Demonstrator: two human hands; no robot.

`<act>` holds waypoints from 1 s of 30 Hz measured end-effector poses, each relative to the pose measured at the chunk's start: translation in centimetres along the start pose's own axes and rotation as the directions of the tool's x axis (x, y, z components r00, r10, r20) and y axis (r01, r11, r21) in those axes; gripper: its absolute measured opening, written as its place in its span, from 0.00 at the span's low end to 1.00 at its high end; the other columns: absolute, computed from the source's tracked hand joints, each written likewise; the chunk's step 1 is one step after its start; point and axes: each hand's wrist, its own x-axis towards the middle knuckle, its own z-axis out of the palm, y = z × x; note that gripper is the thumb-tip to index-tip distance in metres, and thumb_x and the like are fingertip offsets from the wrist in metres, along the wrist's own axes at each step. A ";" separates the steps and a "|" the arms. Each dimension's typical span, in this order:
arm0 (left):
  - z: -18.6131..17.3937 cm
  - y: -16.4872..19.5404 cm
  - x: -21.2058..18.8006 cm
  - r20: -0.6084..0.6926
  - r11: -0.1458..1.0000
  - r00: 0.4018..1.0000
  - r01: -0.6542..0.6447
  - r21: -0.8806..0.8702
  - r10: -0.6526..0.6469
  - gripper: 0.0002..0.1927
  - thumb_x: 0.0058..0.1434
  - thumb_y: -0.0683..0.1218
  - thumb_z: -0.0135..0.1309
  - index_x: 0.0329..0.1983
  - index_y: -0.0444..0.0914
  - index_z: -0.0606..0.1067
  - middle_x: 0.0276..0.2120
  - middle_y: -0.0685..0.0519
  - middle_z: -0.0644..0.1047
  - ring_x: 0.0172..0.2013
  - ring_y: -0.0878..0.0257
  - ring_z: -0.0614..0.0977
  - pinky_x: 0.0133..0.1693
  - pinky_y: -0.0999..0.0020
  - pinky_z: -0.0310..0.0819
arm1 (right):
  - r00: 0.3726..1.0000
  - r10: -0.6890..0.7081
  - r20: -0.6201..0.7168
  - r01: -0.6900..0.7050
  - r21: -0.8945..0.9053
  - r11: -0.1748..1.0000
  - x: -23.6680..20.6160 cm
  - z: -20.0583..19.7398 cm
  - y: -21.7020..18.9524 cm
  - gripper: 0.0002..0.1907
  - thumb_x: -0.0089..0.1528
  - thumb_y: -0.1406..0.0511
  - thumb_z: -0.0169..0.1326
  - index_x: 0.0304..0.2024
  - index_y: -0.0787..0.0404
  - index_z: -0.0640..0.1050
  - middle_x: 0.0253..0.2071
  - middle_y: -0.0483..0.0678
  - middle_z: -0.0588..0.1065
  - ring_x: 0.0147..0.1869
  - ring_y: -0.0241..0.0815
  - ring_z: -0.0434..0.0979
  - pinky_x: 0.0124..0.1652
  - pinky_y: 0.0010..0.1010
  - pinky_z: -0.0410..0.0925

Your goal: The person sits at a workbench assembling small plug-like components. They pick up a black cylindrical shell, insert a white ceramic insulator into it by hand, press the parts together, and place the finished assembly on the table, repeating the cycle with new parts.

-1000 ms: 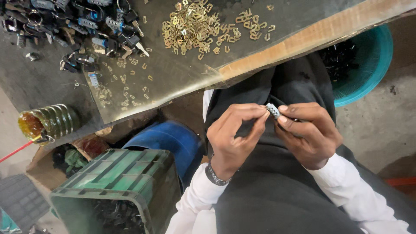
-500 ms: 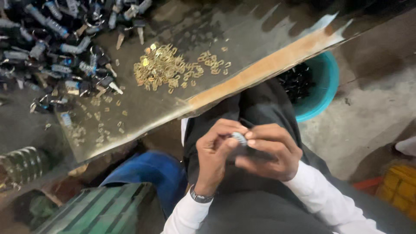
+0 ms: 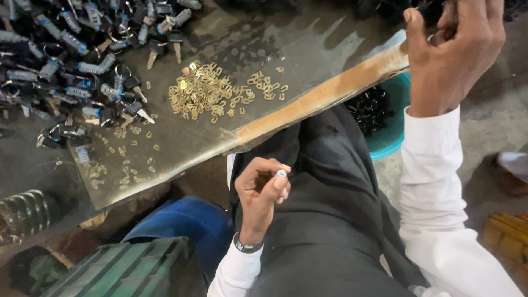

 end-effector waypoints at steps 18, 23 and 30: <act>0.6 2.4 0.9 0.184 0.778 0.945 0.327 -0.537 -0.270 0.25 0.74 0.48 0.54 0.67 0.26 0.71 0.38 0.55 0.70 0.34 0.68 0.71 0.39 0.67 0.69 | 0.913 0.126 0.387 -0.406 0.839 0.362 -7.1 -3.8 -9.1 0.25 0.71 0.51 0.61 0.47 0.58 0.61 0.45 0.50 0.69 0.40 0.42 0.76 0.36 0.31 0.75; 0.4 2.1 0.8 0.204 0.791 0.917 0.398 -0.464 -0.342 0.21 0.70 0.44 0.56 0.64 0.34 0.71 0.42 0.56 0.74 0.39 0.68 0.76 0.42 0.68 0.74 | 0.896 0.190 0.400 -0.441 0.846 0.299 -11.3 -2.1 -10.3 0.31 0.69 0.43 0.56 0.49 0.62 0.63 0.38 0.48 0.63 0.32 0.37 0.68 0.30 0.29 0.70; -0.4 -0.3 0.2 0.132 0.764 0.921 0.380 -0.522 -0.368 0.10 0.66 0.40 0.62 0.48 0.34 0.76 0.40 0.48 0.80 0.37 0.63 0.81 0.40 0.68 0.78 | 0.787 0.120 0.605 -0.617 0.764 0.192 -13.3 -1.9 -11.0 0.29 0.70 0.42 0.49 0.50 0.59 0.59 0.37 0.53 0.66 0.25 0.38 0.66 0.24 0.28 0.67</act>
